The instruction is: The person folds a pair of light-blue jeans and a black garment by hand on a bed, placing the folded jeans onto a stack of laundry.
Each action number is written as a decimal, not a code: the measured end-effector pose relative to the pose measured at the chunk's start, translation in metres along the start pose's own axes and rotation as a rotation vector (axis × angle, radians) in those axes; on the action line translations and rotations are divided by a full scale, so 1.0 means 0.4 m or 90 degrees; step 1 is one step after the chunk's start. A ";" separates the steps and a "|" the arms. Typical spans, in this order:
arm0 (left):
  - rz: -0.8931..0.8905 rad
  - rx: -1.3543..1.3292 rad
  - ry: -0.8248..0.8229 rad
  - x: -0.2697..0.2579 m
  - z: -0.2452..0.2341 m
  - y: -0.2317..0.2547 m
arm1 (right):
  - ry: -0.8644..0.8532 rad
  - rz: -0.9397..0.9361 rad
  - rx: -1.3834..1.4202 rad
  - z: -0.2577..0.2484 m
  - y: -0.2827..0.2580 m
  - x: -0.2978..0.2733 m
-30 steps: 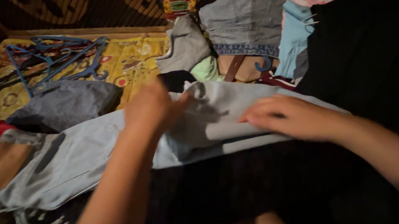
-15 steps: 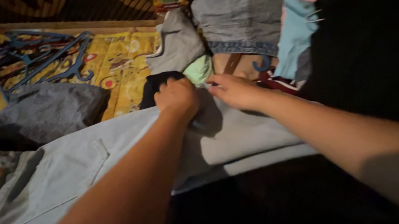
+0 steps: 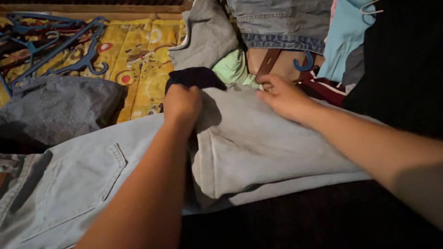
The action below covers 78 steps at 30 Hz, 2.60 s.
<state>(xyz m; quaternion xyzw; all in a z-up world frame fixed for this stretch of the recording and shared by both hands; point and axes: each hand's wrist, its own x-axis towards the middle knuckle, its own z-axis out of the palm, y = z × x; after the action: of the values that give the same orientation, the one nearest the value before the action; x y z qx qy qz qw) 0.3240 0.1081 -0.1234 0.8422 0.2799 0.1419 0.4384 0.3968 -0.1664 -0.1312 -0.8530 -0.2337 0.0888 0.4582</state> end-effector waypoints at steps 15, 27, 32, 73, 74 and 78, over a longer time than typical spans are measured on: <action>-0.100 0.119 -0.184 -0.246 -0.169 0.201 | -0.245 -0.098 -0.349 -0.016 -0.298 -0.213; 0.139 0.205 -0.131 -0.550 -0.260 0.332 | 0.092 -0.126 -0.151 0.001 -0.426 -0.439; 0.149 0.060 -0.061 -0.582 -0.318 0.314 | 0.060 -0.144 -0.177 -0.012 -0.473 -0.441; 0.455 0.400 -0.028 -0.741 -0.417 0.194 | 0.331 0.321 0.929 -0.210 -0.416 -0.577; 0.454 0.401 -0.028 -0.739 -0.418 0.191 | 0.338 0.411 0.923 -0.183 -0.464 -0.591; 0.518 0.347 0.003 -0.723 -0.419 0.174 | 0.173 0.472 0.978 0.010 -0.561 -0.581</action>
<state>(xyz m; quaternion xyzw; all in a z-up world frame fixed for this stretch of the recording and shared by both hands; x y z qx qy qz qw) 0.0346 0.0142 0.0316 0.9670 -0.0442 0.2253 0.1101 0.1209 -0.1694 0.0367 -0.3313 0.2415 0.2631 0.8733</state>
